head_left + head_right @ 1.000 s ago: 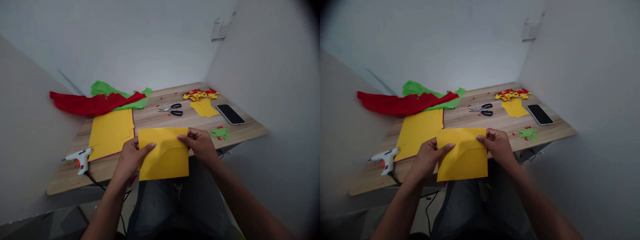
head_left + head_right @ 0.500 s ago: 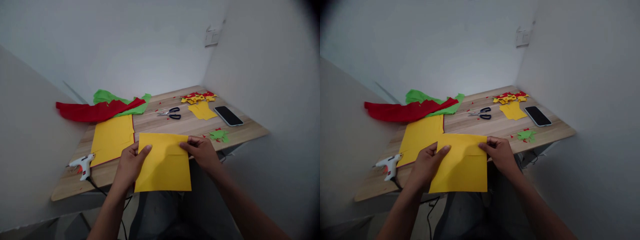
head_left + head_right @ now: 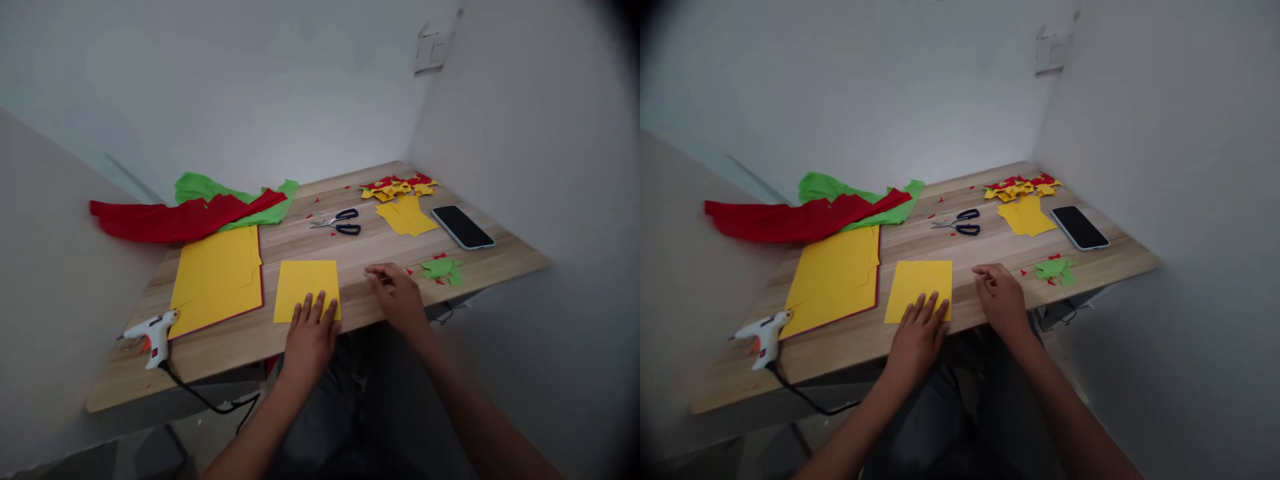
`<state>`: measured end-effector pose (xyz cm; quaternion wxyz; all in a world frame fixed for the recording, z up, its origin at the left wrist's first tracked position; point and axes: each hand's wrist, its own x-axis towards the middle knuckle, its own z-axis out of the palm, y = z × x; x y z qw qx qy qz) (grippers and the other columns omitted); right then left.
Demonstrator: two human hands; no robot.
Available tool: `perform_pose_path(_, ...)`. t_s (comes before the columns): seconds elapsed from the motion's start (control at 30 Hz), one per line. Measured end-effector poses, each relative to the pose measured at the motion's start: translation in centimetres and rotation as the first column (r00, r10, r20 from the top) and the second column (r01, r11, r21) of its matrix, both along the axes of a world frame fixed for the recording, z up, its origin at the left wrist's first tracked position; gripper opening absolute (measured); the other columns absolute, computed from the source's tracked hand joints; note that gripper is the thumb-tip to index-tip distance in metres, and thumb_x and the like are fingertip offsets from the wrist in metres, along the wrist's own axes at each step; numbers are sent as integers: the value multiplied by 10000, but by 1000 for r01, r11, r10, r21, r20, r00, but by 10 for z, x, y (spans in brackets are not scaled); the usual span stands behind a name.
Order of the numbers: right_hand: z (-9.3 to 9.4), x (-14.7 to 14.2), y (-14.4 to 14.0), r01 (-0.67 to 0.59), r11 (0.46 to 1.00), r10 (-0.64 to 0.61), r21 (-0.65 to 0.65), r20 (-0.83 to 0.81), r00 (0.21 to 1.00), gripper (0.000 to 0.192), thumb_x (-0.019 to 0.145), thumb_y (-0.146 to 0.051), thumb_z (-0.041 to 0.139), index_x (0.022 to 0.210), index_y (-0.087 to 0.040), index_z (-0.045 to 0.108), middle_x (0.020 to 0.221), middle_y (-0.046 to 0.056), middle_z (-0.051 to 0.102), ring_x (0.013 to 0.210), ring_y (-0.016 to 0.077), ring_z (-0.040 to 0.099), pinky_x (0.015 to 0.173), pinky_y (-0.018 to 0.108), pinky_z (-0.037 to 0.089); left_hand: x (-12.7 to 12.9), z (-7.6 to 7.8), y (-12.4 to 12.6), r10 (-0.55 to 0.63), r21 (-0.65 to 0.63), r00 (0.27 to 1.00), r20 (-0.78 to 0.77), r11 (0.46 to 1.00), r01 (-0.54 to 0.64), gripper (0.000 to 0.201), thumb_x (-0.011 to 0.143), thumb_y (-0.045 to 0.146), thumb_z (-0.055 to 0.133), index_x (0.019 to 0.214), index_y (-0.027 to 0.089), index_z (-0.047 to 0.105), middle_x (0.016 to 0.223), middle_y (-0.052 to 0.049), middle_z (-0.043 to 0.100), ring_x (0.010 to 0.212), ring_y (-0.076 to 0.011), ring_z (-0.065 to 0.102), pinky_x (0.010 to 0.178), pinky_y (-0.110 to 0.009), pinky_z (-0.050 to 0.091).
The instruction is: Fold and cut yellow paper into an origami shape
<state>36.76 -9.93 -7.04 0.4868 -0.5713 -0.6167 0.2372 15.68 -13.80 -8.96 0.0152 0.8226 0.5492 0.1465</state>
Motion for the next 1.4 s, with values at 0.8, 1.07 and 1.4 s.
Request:
perform_pose_path(0.8,-44,-54,119,-69,993,106,-93,483,869,310,891,-271,628,1193,-226,677,1425,123,573,1307,351,463,1089,565,300,-5,-2,-33,31,-57,996,-82,998,-36,476,895,173,579,1363,262,576,1449,-82,556,1299,-334,493,1052,-516,438)
perform_pose_path(1.07,-52,-44,108,-116,990,90,80,273,958,254,874,-134,484,1066,-183,644,1106,98,708,1034,231,631,944,385,485,-6,21,41,-7,-168,998,-69,986,-5,316,886,373,635,1183,272,679,1303,-103,609,1203,-311,536,994,-467,445)
perform_pose_path(1.4,-51,-41,130,-290,954,257,77,293,921,348,836,-65,454,1118,-216,592,927,25,720,885,185,663,813,307,519,-13,19,169,-62,-87,998,7,994,62,235,907,244,558,1084,212,709,1126,-101,681,1072,-288,591,918,-415,451)
